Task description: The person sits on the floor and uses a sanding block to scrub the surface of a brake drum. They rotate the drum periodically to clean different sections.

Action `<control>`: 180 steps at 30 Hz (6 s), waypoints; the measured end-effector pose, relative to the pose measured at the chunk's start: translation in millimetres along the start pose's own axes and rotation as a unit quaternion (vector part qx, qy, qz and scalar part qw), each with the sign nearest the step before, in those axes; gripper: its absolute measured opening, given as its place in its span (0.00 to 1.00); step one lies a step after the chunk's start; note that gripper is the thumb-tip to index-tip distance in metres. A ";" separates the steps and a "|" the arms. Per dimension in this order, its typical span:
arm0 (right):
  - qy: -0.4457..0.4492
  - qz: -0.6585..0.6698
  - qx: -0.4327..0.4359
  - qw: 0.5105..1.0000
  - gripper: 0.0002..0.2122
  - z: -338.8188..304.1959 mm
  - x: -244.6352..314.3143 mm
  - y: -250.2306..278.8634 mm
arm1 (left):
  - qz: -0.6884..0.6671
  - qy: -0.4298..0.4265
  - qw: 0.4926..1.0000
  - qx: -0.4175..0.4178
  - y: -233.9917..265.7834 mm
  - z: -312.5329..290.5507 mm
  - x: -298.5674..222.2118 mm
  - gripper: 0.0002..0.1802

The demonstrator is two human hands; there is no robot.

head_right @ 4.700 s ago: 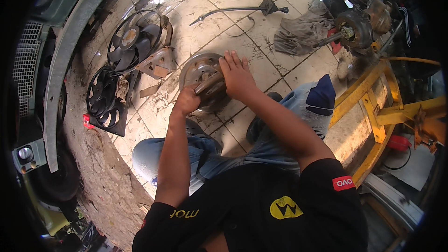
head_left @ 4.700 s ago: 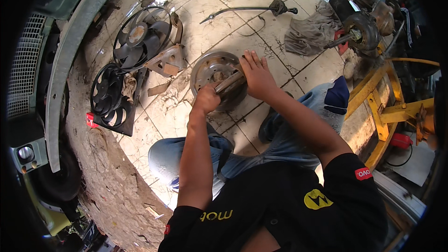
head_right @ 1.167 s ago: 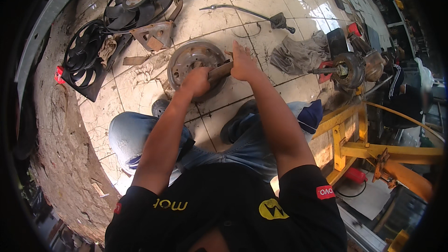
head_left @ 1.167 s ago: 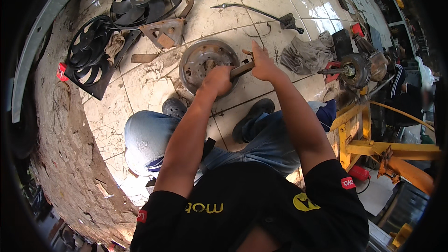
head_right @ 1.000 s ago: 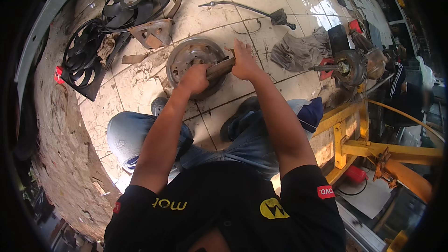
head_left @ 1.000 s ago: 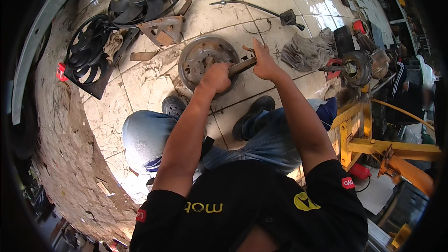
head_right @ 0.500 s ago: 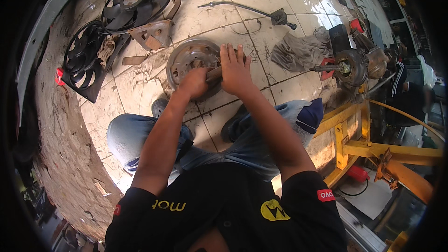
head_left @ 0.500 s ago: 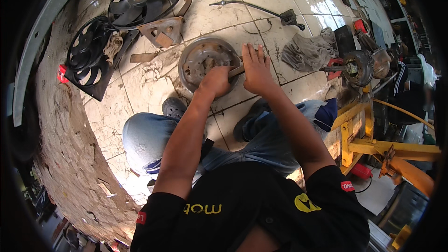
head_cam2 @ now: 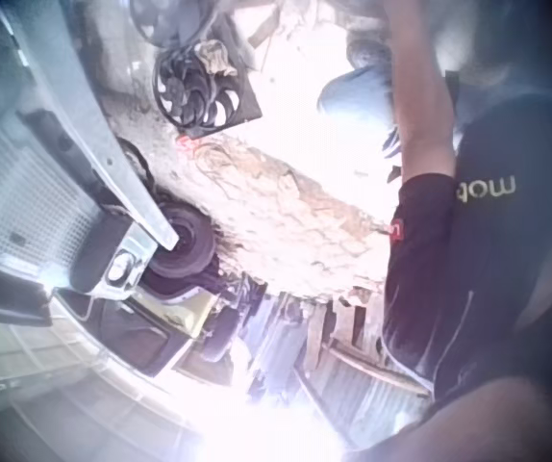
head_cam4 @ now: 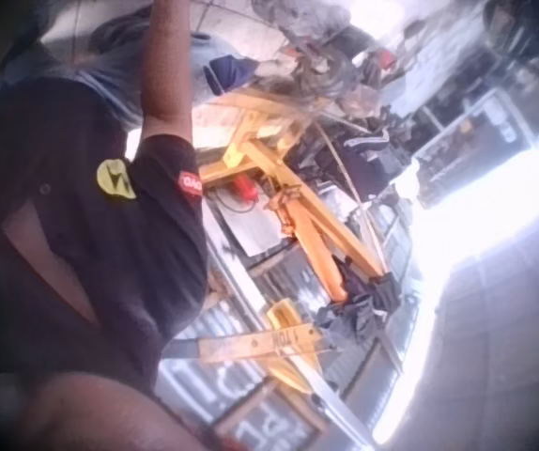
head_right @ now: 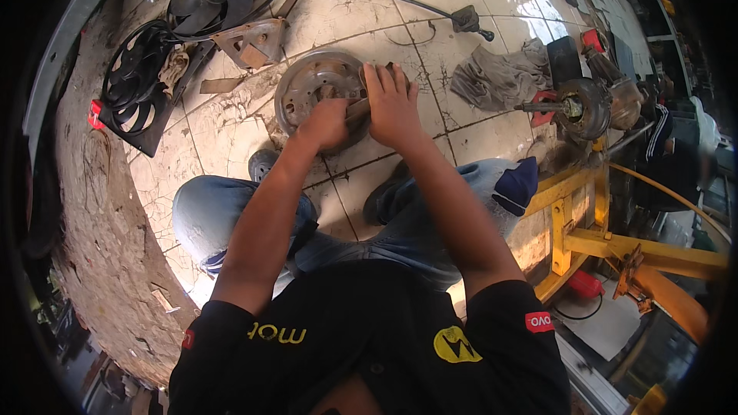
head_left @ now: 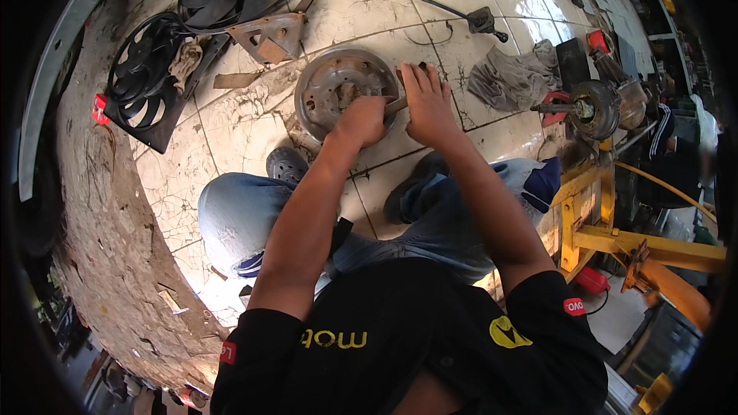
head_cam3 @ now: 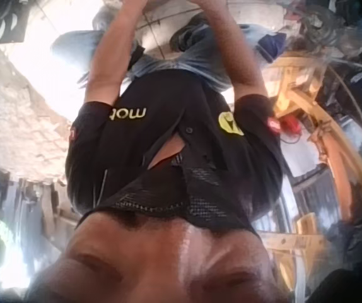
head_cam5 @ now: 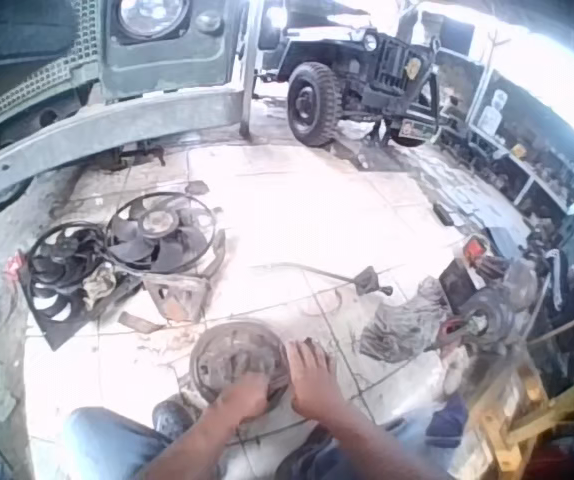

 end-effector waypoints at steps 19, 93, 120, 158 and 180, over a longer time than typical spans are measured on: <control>-0.022 0.012 -0.036 0.999 0.47 -2.3 1.6 2.4 | -0.019 0.009 1.000 -0.007 -4.4 8.4 -1.7 0.25; 0.031 0.002 -0.037 0.999 0.42 -33.1 -0.8 0.0 | 0.004 -0.010 1.000 -0.026 7.2 14.1 1.6 0.16; -0.006 0.026 -0.059 0.998 0.43 -42.0 -1.1 -15.2 | -0.021 0.003 1.000 -0.014 -0.3 12.8 -0.6 0.17; -0.044 0.019 -0.022 0.999 0.46 4.1 -8.3 8.9 | -0.052 -0.014 0.999 0.003 -10.4 10.7 -3.1 0.26; -0.019 0.027 -0.074 0.997 0.46 -16.2 -3.2 -5.5 | -0.038 0.013 0.999 0.023 -17.4 7.6 -5.0 0.28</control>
Point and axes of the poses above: each hand's wrist, its own z-axis towards the middle knuckle, its own y-axis out of the back of the hand, x = y × z, the point moved 2 cm from there along z, towards the middle knuckle, and after that the axes turned 3 degrees about -y, right-handed, at the moved point
